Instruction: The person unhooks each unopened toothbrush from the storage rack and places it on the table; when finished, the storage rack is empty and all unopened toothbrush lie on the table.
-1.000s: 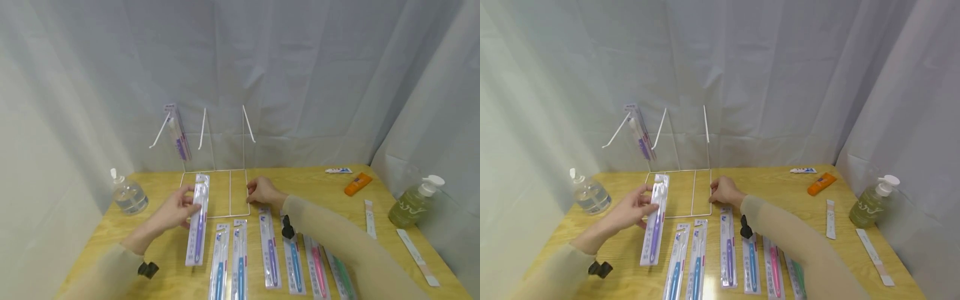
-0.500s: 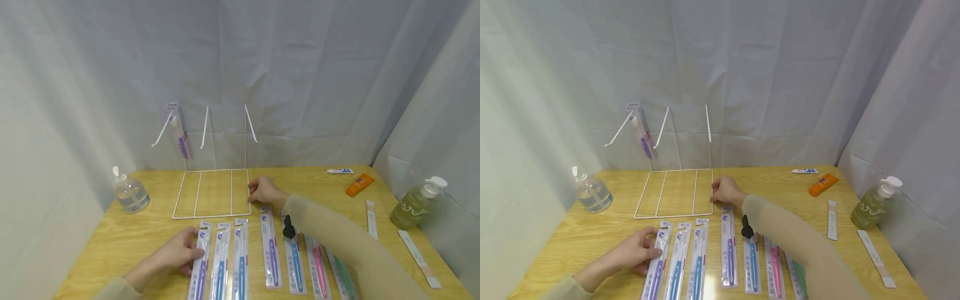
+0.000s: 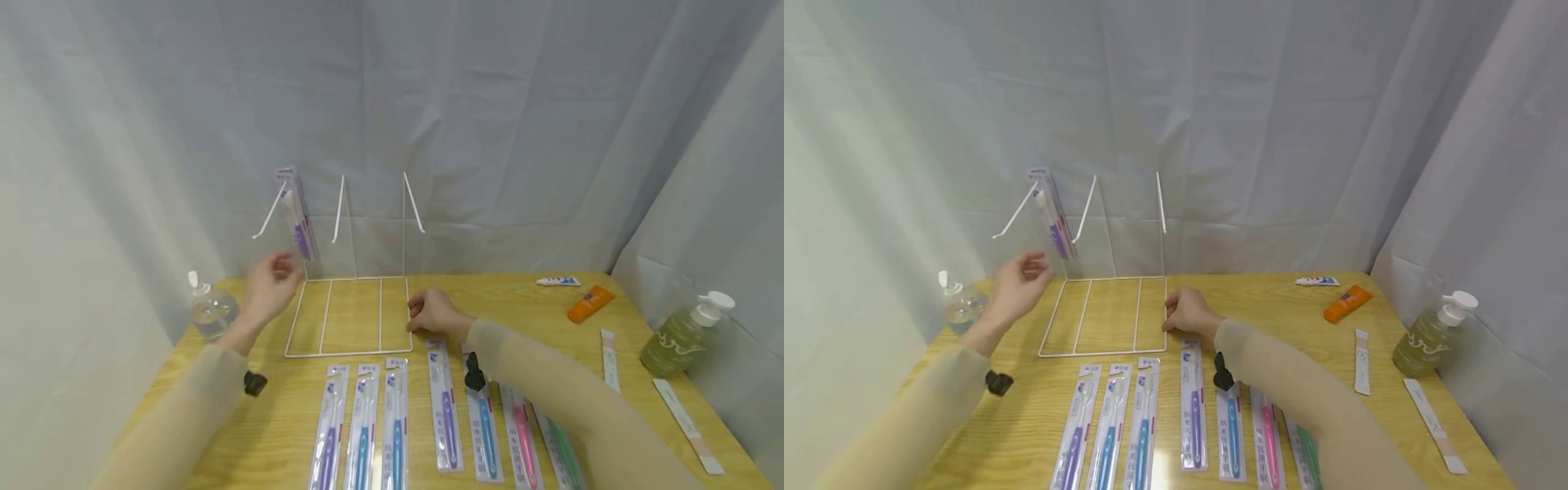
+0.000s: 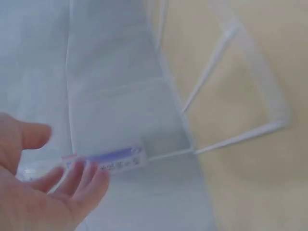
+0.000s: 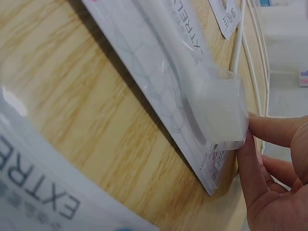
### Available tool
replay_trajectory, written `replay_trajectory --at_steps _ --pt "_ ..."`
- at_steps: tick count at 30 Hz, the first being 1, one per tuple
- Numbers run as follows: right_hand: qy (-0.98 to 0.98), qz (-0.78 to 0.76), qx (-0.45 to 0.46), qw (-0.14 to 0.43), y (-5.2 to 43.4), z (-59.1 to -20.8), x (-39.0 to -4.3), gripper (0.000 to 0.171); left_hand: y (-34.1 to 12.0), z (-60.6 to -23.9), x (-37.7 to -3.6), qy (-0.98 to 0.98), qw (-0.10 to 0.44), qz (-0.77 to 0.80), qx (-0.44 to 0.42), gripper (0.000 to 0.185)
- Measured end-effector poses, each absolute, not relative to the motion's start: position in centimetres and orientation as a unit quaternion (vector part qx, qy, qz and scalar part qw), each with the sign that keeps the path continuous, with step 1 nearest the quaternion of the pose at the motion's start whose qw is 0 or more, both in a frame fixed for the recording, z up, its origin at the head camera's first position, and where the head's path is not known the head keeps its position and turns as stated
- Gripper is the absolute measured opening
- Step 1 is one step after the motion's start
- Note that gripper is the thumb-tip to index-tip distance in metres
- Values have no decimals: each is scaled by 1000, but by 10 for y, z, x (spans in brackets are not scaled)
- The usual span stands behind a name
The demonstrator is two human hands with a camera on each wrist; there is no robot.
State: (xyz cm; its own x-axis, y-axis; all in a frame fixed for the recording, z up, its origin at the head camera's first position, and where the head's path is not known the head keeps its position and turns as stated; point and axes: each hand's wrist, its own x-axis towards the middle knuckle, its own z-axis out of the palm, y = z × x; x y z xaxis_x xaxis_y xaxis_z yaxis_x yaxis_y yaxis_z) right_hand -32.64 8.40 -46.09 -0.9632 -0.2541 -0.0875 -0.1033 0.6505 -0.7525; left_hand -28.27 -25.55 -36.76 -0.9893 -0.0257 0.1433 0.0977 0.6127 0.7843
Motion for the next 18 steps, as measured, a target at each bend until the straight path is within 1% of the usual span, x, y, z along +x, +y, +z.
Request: replay_trajectory --at_steps 3,5,7,9,10,12,14,16,18 --pt "909 -395 -102 89 85 -462 -327 54 -249 -351 -323 -869 125 -479 20 75" --pt "912 -387 -103 88 84 -463 -327 55 -246 -344 -345 -843 152 -514 44 76" --pt "912 -385 -108 87 81 -463 -327 55 -246 -342 -363 -822 180 -537 69 70" --pt "911 -389 -105 90 79 -463 -327 55 -253 -350 -388 -808 197 -548 92 58" --pt "910 -391 -104 90 79 -464 -327 55 -253 -350 -393 -801 203 -554 103 53" --pt "907 -397 -105 89 79 -463 -326 55 -251 -351 -398 -797 211 -554 118 46" --pt "907 -399 -102 89 80 -463 -326 54 -248 -349 -397 -795 209 -556 120 45" --pt "906 -401 -102 88 81 -462 -326 54 -236 -339 -381 -794 203 -562 109 46" --pt "905 -403 -99 89 83 -462 -326 54 -230 -336 -377 -797 187 -568 86 47"
